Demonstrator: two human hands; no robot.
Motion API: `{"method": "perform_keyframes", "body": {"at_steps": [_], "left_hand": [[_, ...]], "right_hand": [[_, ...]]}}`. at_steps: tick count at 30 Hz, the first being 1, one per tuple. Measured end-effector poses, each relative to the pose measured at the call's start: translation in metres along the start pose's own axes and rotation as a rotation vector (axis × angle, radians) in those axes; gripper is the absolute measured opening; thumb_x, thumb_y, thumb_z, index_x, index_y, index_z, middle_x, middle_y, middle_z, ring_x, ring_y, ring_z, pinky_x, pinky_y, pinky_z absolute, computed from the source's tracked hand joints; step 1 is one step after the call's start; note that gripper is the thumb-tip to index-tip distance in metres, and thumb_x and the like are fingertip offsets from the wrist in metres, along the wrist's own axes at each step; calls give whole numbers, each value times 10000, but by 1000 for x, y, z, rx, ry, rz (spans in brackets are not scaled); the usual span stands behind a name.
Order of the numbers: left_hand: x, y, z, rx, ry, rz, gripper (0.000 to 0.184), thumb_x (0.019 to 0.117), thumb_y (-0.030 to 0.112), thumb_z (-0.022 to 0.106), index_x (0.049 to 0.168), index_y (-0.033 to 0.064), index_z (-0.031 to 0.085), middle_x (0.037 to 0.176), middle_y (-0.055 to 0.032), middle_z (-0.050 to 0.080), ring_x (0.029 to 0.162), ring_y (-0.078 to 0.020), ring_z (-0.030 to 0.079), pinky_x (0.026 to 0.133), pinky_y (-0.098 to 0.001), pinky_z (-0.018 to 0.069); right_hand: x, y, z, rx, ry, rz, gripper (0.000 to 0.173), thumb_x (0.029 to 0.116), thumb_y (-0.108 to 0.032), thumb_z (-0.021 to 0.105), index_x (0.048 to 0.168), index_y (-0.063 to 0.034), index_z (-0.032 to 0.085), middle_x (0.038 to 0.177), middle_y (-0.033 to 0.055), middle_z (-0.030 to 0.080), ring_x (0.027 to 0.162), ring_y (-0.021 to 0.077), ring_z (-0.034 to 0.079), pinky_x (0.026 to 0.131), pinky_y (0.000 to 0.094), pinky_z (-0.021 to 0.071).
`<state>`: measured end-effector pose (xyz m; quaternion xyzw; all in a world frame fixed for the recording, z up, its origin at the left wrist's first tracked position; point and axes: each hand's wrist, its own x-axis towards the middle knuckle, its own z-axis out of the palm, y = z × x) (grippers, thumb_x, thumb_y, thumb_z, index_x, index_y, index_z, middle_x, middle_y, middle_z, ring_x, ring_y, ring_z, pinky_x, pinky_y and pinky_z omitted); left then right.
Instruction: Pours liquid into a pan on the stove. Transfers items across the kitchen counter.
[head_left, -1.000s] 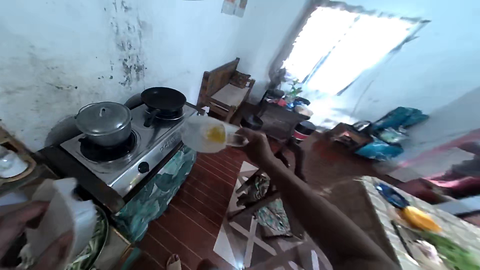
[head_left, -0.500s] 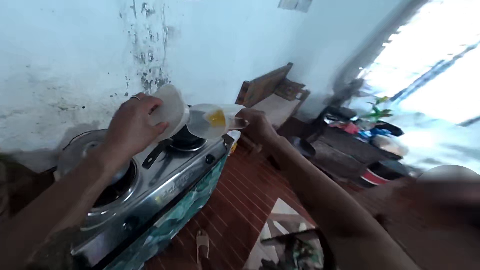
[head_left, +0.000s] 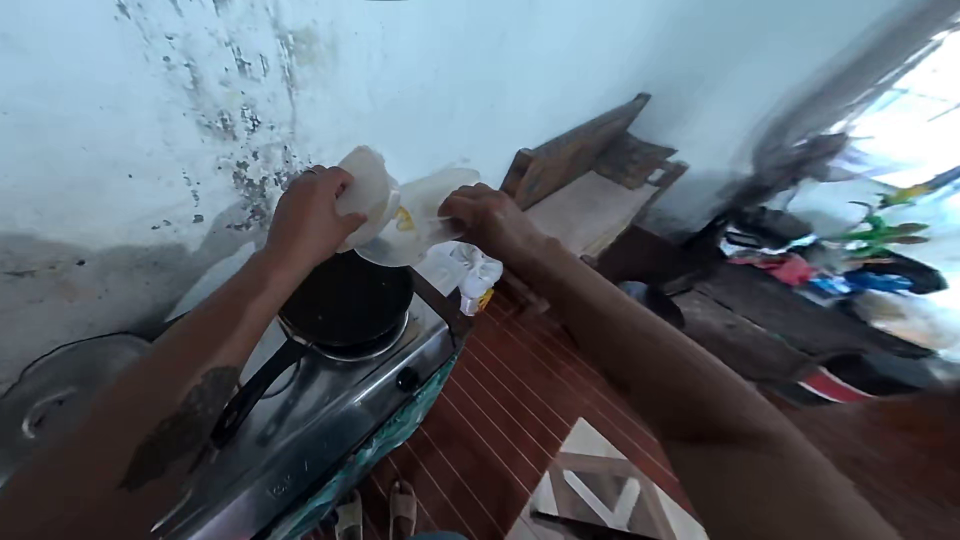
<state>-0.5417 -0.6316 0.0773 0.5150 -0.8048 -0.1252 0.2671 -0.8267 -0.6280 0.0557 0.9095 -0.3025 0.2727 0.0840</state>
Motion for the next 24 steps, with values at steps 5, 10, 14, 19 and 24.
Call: {"method": "perform_keyframes", "body": {"at_steps": [5, 10, 14, 19, 24], "left_hand": [[17, -4, 1, -33, 8, -3, 472, 927, 196, 774, 1306, -27, 600, 1252, -256, 622, 1135, -406, 629, 953, -574, 510], [21, -13, 1, -47, 19, 1, 463, 926, 193, 776, 1287, -34, 597, 1254, -255, 617, 1129, -396, 638, 948, -559, 525], [18, -21, -1, -82, 36, -12, 473, 911, 173, 787, 1289, -35, 595, 1264, -251, 619, 1127, -391, 644, 956, -570, 525], [15, -24, -3, -69, 42, -15, 471, 916, 173, 782, 1290, -38, 587, 1263, -259, 617, 1137, -401, 644, 968, -577, 519], [12, -23, -8, -71, 57, -11, 457, 910, 163, 787, 1272, -41, 595, 1248, -252, 622, 1127, -389, 650, 965, -561, 527]], "right_hand": [[16, 9, -1, 17, -45, 13, 134, 857, -9, 750, 983, 18, 713, 896, 190, 710, 863, 369, 697, 786, 512, 540], [25, 9, 1, -4, -65, -8, 136, 867, -43, 758, 976, 15, 701, 889, 185, 704, 861, 363, 693, 777, 497, 532], [34, 6, 2, -2, -79, -35, 122, 857, -28, 762, 945, 14, 688, 860, 182, 695, 846, 359, 690, 772, 514, 526], [42, 4, 1, -32, -115, -70, 118, 862, -8, 749, 952, 17, 678, 852, 184, 684, 837, 367, 682, 768, 512, 516], [47, -2, -1, -40, -114, -66, 113, 870, -28, 754, 932, 17, 670, 843, 184, 677, 831, 364, 676, 764, 503, 514]]}}
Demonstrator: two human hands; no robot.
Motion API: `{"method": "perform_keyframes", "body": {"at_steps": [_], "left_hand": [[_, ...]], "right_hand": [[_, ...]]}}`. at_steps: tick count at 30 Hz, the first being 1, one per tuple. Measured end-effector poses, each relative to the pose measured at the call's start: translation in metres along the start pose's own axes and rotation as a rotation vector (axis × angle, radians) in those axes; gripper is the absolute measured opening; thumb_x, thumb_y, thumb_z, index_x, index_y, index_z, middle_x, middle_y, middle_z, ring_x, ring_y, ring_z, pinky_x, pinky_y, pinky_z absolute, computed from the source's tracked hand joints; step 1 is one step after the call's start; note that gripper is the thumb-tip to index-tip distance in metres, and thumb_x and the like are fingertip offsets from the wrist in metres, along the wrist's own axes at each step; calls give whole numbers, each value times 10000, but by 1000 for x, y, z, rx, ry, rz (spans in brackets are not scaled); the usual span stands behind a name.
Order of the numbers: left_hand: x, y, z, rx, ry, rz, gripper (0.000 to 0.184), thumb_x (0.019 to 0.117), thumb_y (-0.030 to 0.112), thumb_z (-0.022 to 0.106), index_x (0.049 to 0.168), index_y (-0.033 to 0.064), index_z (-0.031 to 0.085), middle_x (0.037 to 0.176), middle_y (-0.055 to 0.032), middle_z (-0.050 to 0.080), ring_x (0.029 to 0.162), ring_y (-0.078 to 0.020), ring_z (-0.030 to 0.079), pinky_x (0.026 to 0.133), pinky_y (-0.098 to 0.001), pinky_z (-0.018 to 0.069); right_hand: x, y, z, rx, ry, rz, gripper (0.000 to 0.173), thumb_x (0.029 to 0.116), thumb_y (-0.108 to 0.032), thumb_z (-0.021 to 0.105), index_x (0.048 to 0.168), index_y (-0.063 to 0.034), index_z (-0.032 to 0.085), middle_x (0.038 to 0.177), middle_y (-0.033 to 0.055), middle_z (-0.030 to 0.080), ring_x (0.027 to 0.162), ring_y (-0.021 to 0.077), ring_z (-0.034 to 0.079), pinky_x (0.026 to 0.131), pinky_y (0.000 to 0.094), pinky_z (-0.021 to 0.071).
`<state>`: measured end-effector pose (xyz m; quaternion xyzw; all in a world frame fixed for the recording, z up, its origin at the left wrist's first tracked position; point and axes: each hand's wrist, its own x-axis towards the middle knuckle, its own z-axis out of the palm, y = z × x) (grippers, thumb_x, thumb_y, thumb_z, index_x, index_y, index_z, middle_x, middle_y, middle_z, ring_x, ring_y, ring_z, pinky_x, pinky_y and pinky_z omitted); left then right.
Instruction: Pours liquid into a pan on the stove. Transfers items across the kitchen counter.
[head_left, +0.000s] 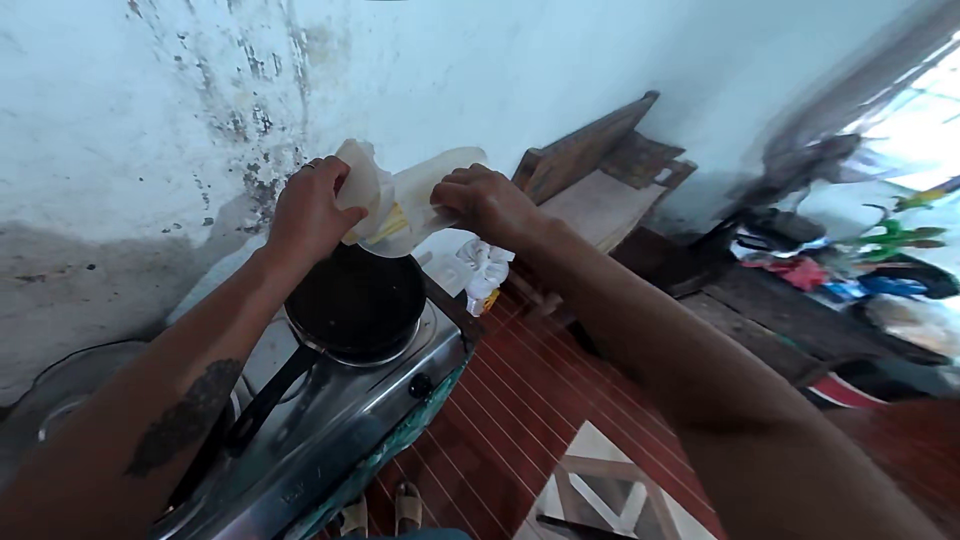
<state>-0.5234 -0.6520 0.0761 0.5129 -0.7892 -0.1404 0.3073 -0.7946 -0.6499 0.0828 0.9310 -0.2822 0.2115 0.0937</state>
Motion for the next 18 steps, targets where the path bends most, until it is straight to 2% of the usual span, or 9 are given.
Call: {"method": "perform_keyframes", "body": {"at_steps": [18], "left_hand": [[8, 1, 4, 6, 20, 32, 450, 910, 164, 785, 1269, -35, 602, 1246, -247, 628, 1148, -381, 640, 986, -554, 511]], "right_hand": [[4, 7, -3, -34, -31, 2, 119, 877, -33, 752, 943, 25, 672, 848, 195, 673, 836, 377, 678, 767, 516, 515]]}}
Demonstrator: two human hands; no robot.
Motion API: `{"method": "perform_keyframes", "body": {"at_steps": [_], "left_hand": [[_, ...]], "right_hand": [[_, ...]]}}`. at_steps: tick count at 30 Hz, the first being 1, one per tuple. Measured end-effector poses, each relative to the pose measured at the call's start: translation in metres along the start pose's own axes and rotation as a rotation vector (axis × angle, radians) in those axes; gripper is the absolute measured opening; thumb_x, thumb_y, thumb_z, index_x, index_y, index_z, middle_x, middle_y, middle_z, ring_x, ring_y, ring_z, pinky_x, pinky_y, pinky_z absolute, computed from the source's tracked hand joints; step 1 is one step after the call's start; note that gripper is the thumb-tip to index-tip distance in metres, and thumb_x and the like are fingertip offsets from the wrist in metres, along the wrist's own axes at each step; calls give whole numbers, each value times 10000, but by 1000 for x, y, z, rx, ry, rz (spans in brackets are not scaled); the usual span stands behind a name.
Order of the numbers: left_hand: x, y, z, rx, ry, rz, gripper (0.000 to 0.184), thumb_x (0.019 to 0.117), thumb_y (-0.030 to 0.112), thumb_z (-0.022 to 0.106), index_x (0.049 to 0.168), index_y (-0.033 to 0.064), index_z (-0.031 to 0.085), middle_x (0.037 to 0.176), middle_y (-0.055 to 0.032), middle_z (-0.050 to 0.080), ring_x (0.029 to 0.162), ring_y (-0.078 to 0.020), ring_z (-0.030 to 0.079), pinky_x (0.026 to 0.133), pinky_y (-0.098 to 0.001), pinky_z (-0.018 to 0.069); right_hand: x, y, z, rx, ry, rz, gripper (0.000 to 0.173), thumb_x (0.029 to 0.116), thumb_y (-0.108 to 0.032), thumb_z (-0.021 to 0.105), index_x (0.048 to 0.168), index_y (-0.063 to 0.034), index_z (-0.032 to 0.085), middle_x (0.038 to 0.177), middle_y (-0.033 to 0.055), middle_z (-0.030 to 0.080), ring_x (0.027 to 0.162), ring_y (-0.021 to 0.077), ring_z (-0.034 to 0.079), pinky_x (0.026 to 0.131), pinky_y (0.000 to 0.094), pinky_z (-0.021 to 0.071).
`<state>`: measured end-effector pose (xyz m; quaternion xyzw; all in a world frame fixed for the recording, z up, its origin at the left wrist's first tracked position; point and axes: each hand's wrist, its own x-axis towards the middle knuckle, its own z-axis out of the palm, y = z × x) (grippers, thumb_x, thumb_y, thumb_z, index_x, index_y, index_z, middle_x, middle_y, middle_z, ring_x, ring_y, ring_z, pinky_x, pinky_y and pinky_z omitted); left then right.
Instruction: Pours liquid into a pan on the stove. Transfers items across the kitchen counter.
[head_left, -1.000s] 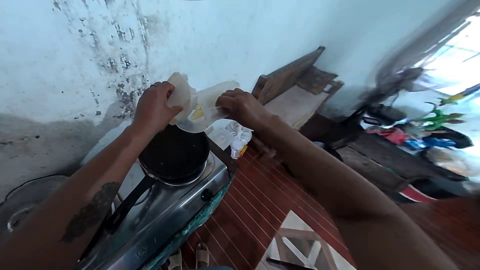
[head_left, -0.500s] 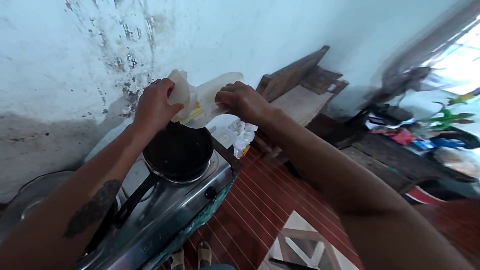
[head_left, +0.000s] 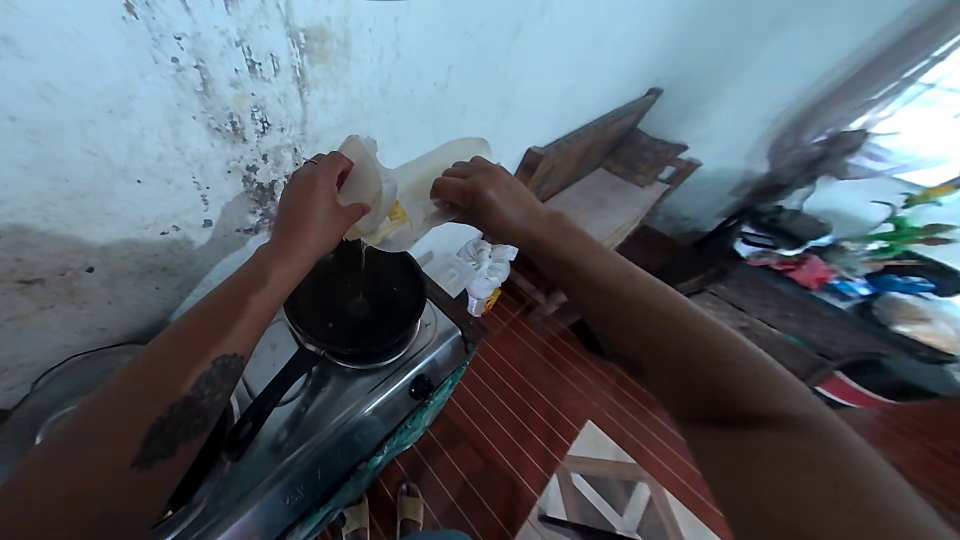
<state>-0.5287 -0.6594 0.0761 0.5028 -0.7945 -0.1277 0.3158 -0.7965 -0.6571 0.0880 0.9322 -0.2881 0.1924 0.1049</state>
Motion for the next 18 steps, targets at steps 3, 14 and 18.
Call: {"method": "perform_keyframes", "body": {"at_steps": [3, 14, 18], "left_hand": [[4, 0, 2, 5, -5, 13, 449, 908, 158, 783, 1267, -43, 604, 1237, -254, 633, 1139, -392, 645, 980, -569, 514], [15, 2, 6, 10, 0, -10, 447, 910, 162, 784, 1270, -32, 604, 1246, -244, 631, 1133, -388, 642, 967, -560, 515], [18, 2, 5, 7, -5, -25, 451, 909, 162, 787, 1275, -25, 601, 1257, -240, 624, 1151, -382, 637, 977, -555, 515]], "right_hand": [[0, 4, 0, -7, 15, -13, 111, 881, -37, 749, 935, 24, 673, 838, 191, 673, 833, 373, 681, 770, 513, 517], [2, 15, 0, -13, 17, -11, 100, 889, -33, 739, 939, 24, 673, 828, 186, 668, 821, 362, 674, 762, 496, 506], [5, 18, 0, -15, 10, -17, 114, 898, -55, 740, 944, 24, 672, 828, 189, 666, 822, 366, 671, 762, 495, 505]]}}
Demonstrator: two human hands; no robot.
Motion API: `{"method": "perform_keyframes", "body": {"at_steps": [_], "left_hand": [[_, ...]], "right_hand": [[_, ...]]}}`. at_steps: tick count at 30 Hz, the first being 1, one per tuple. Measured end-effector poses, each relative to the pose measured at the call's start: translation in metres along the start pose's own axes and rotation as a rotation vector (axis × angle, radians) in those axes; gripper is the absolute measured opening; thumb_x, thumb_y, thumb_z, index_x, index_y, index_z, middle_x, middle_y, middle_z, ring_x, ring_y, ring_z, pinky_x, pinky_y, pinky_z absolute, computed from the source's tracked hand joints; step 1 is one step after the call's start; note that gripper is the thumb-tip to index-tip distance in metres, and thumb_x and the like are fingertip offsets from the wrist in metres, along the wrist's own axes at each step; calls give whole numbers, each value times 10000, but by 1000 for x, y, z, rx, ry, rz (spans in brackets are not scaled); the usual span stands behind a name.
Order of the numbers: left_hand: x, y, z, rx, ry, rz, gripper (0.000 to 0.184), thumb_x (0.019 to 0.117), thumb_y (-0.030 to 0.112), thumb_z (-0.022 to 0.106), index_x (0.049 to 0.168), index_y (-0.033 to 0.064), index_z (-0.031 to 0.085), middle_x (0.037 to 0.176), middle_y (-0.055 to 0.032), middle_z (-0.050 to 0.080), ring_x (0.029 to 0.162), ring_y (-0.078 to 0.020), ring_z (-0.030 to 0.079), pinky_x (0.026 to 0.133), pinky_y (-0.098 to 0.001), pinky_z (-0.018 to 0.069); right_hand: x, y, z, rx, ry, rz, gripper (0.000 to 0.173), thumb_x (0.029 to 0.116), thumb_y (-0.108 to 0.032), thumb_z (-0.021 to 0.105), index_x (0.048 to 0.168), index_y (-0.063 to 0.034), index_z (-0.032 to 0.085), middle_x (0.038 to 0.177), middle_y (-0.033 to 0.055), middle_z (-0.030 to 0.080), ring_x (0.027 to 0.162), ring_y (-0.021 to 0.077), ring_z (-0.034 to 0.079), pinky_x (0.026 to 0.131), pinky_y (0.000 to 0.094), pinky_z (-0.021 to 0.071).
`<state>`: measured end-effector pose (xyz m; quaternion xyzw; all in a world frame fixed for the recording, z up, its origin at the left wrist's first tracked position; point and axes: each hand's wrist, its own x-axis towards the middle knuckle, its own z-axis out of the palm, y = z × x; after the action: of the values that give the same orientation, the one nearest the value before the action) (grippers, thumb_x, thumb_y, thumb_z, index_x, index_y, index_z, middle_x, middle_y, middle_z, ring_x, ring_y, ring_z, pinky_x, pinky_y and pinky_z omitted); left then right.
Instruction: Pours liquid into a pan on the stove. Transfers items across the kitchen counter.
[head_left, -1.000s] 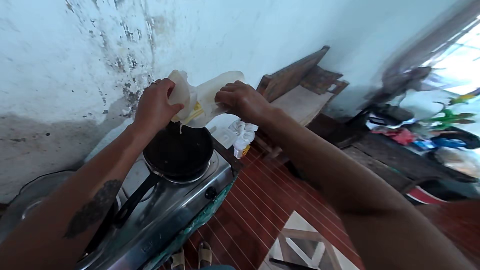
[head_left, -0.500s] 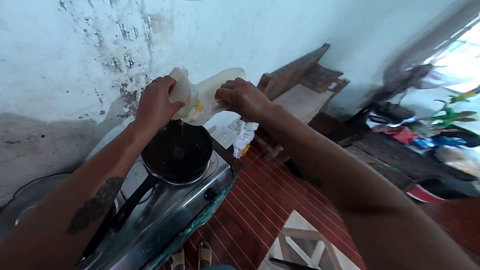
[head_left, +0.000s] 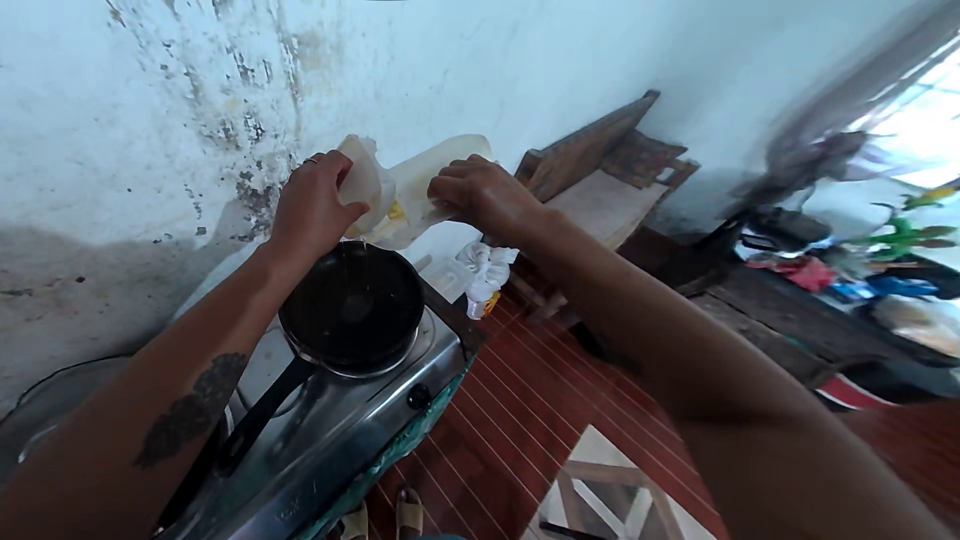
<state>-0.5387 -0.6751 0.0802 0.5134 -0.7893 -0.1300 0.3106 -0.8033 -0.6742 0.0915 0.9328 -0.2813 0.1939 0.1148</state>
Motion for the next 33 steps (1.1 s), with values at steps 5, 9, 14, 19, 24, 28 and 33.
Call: {"method": "perform_keyframes", "body": {"at_steps": [5, 9, 14, 19, 24, 28, 33], "left_hand": [[1, 0, -2, 11, -2, -17, 462, 909, 161, 789, 1288, -21, 598, 1268, -238, 622, 1145, -385, 639, 963, -556, 523], [0, 0, -6, 13, 2, -26, 453, 906, 161, 792, 1278, -15, 603, 1256, -233, 625, 1147, -381, 639, 969, -558, 521], [-1, -5, -12, 45, -6, 6, 461, 902, 165, 793, 1280, -22, 606, 1251, -252, 628, 1159, -413, 628, 987, -596, 498], [-1, -2, -29, 156, -57, -7, 475, 908, 179, 789, 1298, -20, 605, 1237, -258, 628, 1168, -429, 610, 993, -616, 475], [-9, -9, -54, 229, -83, -53, 481, 897, 152, 799, 1303, -18, 606, 1260, -261, 626, 1190, -438, 602, 1014, -628, 461], [-18, -17, -67, 263, -83, -93, 477, 901, 160, 802, 1305, -9, 613, 1271, -251, 627, 1205, -429, 595, 1024, -620, 454], [-31, -27, -76, 323, -65, -35, 460, 898, 139, 799, 1299, -4, 625, 1270, -255, 629, 1205, -445, 595, 1014, -639, 448]], "right_hand": [[-1, -30, -9, -121, -18, 103, 65, 893, -18, 748, 911, 5, 690, 840, 146, 678, 845, 305, 679, 806, 445, 521], [-3, -44, -11, -185, -21, 138, 61, 883, -7, 753, 894, -10, 693, 841, 121, 680, 847, 276, 678, 816, 428, 522], [5, -16, 2, 23, 4, 80, 112, 878, -27, 755, 947, 21, 682, 877, 186, 687, 865, 360, 683, 800, 506, 522], [4, -6, 17, 135, 74, 127, 207, 880, -109, 783, 989, 39, 688, 894, 206, 695, 852, 375, 692, 800, 544, 534], [-3, -7, 35, 168, 97, 146, 224, 860, -117, 805, 981, 38, 698, 903, 200, 710, 858, 372, 703, 804, 546, 547], [-7, -9, 43, 172, 67, 127, 216, 847, -91, 810, 990, 29, 701, 903, 203, 707, 869, 383, 703, 799, 552, 542], [-10, -13, 47, 127, 18, 111, 185, 824, 23, 781, 993, 27, 706, 919, 207, 712, 896, 394, 704, 819, 555, 536]]}}
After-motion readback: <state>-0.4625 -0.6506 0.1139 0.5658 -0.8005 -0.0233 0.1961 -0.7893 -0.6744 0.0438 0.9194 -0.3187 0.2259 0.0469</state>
